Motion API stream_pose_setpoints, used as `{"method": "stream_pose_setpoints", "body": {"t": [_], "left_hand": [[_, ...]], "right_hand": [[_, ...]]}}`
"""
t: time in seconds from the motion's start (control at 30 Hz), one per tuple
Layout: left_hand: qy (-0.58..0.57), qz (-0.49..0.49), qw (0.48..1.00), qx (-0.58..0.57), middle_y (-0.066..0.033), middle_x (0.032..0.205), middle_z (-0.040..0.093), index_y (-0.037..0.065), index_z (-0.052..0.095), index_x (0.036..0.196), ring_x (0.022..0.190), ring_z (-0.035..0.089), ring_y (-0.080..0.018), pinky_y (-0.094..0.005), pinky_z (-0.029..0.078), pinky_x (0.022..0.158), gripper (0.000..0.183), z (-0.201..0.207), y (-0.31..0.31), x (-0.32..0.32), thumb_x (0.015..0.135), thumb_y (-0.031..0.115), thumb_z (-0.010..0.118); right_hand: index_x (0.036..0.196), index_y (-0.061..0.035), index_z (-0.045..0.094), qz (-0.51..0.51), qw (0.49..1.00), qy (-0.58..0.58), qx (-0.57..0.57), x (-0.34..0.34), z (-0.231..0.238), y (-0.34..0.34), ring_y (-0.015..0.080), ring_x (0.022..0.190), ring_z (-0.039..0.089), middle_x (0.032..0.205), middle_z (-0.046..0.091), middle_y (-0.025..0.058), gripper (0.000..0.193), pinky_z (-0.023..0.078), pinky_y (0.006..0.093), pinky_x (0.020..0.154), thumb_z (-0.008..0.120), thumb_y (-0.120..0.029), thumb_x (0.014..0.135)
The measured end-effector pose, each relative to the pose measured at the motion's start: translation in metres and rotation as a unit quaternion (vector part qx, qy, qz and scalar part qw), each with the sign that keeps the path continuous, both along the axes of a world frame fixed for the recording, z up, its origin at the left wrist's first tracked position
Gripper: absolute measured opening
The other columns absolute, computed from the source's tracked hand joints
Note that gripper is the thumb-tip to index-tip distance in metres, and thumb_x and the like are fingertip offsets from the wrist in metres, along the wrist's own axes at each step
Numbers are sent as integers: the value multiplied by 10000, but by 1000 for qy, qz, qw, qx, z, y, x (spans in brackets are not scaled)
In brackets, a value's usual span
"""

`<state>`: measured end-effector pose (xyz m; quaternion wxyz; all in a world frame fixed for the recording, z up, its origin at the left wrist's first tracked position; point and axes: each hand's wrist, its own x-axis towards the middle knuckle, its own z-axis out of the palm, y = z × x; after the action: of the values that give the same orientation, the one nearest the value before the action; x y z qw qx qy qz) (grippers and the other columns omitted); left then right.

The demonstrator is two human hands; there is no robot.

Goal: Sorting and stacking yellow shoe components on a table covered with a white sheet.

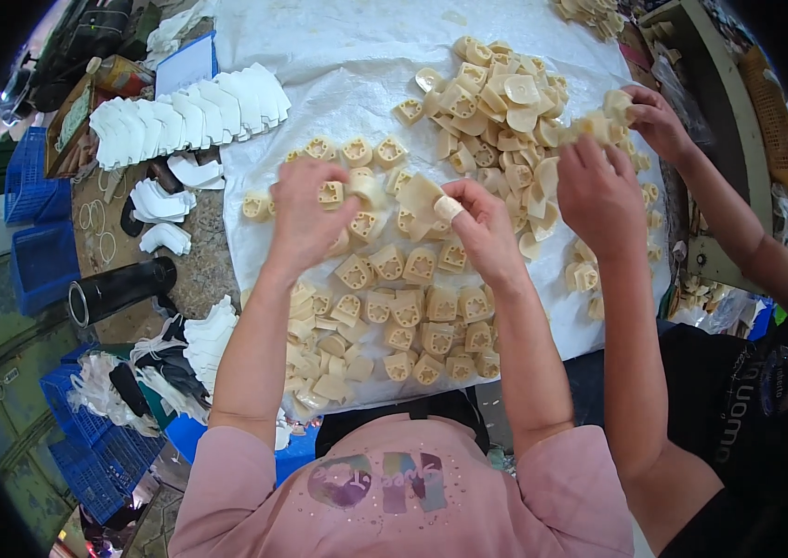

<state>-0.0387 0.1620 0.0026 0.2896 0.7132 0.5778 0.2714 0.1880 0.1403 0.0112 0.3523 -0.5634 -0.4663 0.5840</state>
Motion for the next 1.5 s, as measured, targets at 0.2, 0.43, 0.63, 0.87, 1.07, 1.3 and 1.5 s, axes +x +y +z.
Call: {"method": "stream_pose_setpoints", "body": {"t": [0.2,0.43,0.63,0.87,1.07,1.3,1.5], "left_hand": [[135,230,963,-29,-80,951,599,123,684,891,1008,492,-272,-445,324,909,271,-15,-7,-101,689,296,730],[284,211,929,-107,-82,973,604,115,686,959,1014,493,-280,-450,330,890,330,-47,-7,-125,684,291,731],[187,222,955,-64,-60,925,547,132,645,918,1001,484,-272,-430,352,848,221,-54,-11,-129,708,144,714],[48,30,987,152,-55,978,527,132,662,869,1035,456,-258,-413,319,897,276,-6,-41,-19,615,129,769],[-18,34,991,124,-56,961,529,119,643,860,1028,451,-256,-411,315,890,315,-4,-51,24,577,115,779],[25,105,987,118,-60,924,566,70,628,834,956,474,-247,-358,368,837,265,-7,-41,-8,606,52,762],[-55,92,991,75,-63,898,580,57,616,819,925,502,-237,-355,396,834,242,-9,-41,-9,621,39,753]], "right_hand": [[1028,-12,587,-75,997,36,8,-10,-1,-1,49,797,501,906,577,-23,186,407,215,722,577,-84,856],[1033,-4,590,-66,998,13,6,-20,-1,-3,58,815,522,901,587,-11,194,422,217,745,581,-89,858],[1042,4,590,-85,996,16,-3,-12,-1,-6,57,818,530,905,600,0,204,427,218,741,585,-81,857],[1047,23,578,-132,978,150,-61,-15,-9,-14,100,835,586,927,628,46,229,459,238,755,571,-140,887],[1016,22,565,-124,958,230,-119,-40,-6,-20,89,810,574,892,616,36,199,454,237,745,584,-122,880],[1052,9,568,-96,993,68,-19,-50,-8,6,95,828,550,946,611,32,216,438,241,763,605,-80,859],[1116,-9,563,-28,985,144,-90,-67,-2,6,98,861,560,993,611,32,259,446,244,778,598,-100,876]]}}
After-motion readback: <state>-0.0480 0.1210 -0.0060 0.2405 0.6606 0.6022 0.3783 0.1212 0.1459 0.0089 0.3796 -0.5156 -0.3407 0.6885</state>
